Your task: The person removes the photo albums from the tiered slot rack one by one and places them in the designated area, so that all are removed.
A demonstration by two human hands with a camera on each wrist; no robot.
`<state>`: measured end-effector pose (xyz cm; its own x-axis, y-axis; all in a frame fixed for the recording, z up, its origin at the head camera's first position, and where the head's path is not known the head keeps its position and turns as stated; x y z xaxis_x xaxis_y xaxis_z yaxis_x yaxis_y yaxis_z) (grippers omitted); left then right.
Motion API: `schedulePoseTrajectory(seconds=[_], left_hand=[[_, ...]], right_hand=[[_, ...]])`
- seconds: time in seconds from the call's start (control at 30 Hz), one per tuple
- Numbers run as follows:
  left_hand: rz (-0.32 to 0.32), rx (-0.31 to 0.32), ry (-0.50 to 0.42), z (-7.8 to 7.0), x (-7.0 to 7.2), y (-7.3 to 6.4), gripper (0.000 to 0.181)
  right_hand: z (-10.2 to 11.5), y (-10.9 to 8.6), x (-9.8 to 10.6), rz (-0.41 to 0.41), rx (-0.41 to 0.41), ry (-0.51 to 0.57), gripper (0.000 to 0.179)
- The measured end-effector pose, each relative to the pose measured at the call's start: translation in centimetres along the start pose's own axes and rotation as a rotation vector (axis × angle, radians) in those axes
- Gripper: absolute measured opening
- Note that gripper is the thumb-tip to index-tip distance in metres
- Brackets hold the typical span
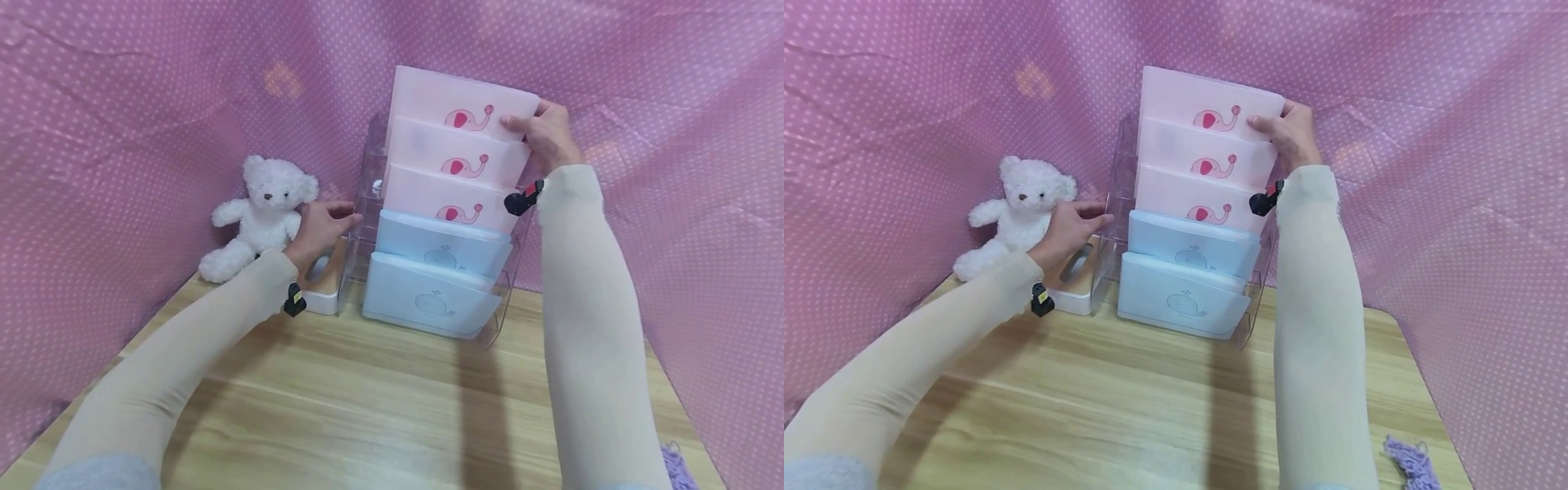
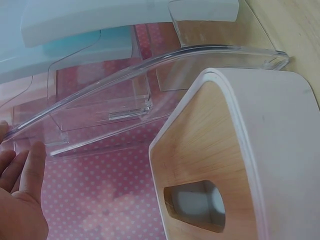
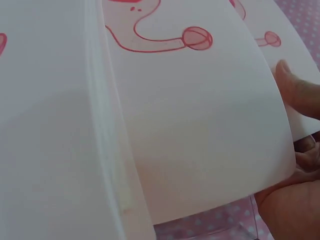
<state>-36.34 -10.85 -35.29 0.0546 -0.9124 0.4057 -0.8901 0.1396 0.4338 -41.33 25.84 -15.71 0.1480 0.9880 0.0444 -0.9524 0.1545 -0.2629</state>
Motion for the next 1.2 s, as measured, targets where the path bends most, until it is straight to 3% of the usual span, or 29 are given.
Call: schedulePoseTrajectory(seconds=[0.37,0.6,1.2], left_hand=[[-0.002,-0.002,0.007,-0.2,0.0,0.0,0.043],[0.012,0.019,-0.011,-0.2,0.2,0.0,0.043],[0.024,0.010,-0.012,-0.5,0.3,0.0,0.046]], right_hand=[[0.6,-0.2,-0.3,-0.117,0.068,-0.107,0.038],[1.0,-0.8,-0.8,-0.165,0.139,-0.072,0.032],[1.8,-1.8,-1.2,-0.240,0.228,-0.003,0.029]])
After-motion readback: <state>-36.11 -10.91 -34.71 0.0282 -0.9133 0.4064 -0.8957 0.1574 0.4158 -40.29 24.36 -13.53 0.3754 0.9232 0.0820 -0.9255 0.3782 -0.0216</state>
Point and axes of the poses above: each hand's wrist, its own y-axis towards the middle knuckle, its own x-axis out of the back of the hand, z = x × y, the point moved 1 cm from there along y, towards the middle knuckle, and after that the axes turned 15 degrees about -x, right-handed, at the moved point
